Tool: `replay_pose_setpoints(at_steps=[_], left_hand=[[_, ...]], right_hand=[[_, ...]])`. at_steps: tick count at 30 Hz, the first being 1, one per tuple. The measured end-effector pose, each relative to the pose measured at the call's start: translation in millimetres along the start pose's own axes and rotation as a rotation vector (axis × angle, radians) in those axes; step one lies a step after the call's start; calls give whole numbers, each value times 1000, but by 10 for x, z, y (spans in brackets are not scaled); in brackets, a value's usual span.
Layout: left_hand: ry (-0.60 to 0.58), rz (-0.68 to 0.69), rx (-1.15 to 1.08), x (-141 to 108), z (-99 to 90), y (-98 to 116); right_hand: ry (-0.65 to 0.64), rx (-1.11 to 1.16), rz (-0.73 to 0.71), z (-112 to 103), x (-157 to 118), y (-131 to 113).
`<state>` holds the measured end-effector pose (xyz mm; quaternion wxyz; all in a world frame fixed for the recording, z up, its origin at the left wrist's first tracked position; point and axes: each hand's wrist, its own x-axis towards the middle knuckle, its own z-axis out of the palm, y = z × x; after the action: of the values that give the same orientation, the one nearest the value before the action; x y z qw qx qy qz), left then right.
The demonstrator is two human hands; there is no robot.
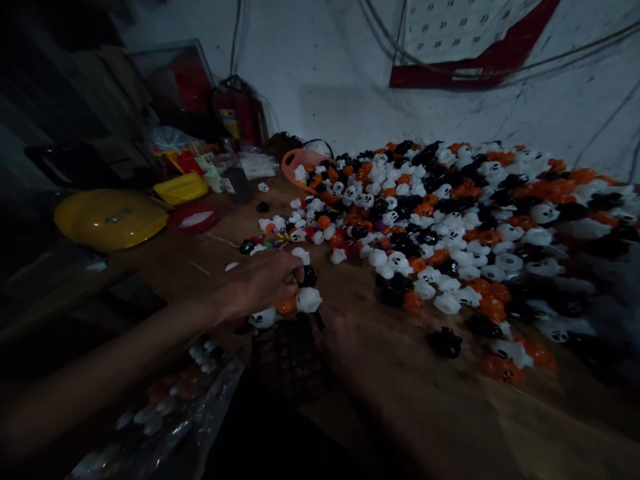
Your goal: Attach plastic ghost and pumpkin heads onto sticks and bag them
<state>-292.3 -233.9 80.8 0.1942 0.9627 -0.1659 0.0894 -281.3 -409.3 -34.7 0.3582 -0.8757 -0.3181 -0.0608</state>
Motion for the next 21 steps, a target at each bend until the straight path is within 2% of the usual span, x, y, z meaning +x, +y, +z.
replay_pose_setpoints(at_steps=[4,11,14,18,21], left_hand=[[-83,-26,99,40,-19,8],[-182,-137,172,28,-144,190],[-177,-117,150,44,-144,180],[-146,-79,120,34,-107,109],[-97,-31,123,7,-59,56]], right_hand=[[39,-2,37,-2,7,0],[142,1,-8,111,-19,72],[183,-11,-20,128,9,75],[135,-37,-32,103,37,53],[45,-69,-22,74,36,27]])
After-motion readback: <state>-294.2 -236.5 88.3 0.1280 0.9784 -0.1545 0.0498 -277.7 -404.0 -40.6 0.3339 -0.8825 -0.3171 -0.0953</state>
